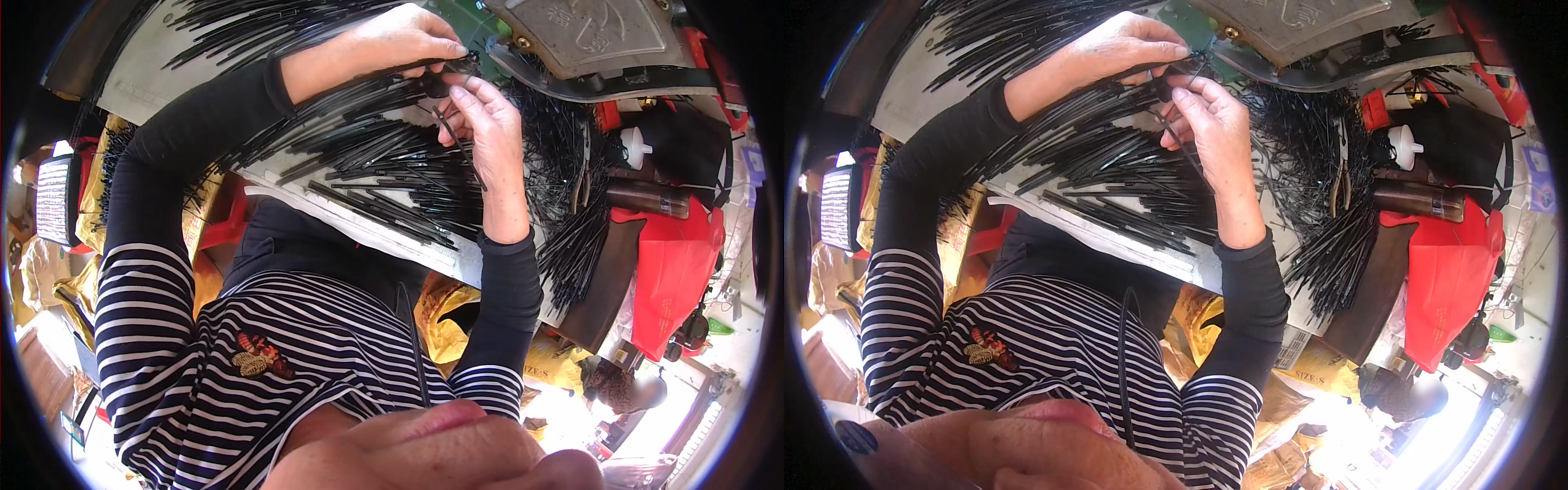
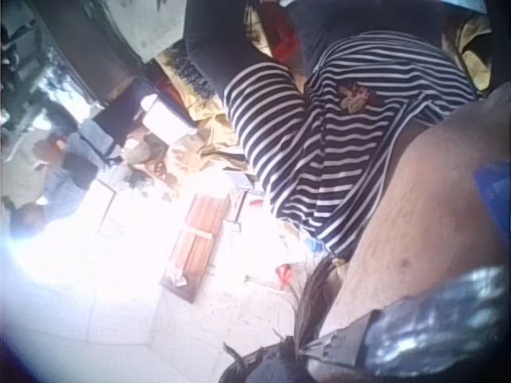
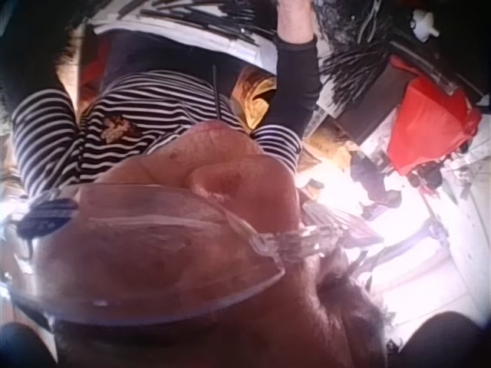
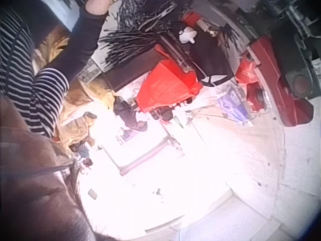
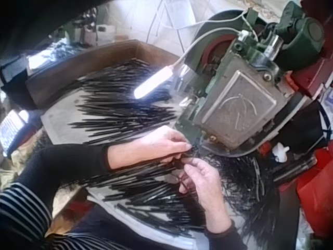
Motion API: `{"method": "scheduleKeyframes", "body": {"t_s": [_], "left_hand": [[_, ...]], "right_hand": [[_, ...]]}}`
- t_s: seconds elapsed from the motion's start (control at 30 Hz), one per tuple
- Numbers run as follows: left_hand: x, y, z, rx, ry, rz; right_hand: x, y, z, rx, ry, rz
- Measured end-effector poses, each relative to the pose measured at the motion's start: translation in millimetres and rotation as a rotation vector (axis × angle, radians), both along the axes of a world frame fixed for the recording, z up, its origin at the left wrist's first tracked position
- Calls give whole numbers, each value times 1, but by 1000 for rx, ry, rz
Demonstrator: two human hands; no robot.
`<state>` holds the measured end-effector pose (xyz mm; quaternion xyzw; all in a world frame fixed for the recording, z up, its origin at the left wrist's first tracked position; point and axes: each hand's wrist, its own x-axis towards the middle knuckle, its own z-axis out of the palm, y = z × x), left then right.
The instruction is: The person assembles small plastic rods and black components together using a manual press machine.
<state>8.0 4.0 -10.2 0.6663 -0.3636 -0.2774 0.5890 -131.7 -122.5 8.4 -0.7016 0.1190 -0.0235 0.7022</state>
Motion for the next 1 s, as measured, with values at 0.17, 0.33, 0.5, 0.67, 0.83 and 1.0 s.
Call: {"method": "scheduleKeyframes", "body": {"t_s": [0.17, 0.33, 0.5, 0.67, 0.83, 1.0], "left_hand": [[1, 0, -1, -8, -3, -1], [-6, 9, 35, 81, 45, -29], [-3, 10, 34, 87, 47, -43], [-2, 8, 26, 86, -17, -33], [4, 2, 3, 83, 93, -70], [0, 2, 11, 81, -24, -38]], "right_hand": [[2, -2, -2, -3, -16, -5], [1, -4, -2, -5, -7, -1], [2, -3, 0, -8, 3, 10], [3, -4, -1, -10, 10, 14], [1, -6, -2, 14, 32, 9], [-1, 2, 6, 104, 102, 116]]}}
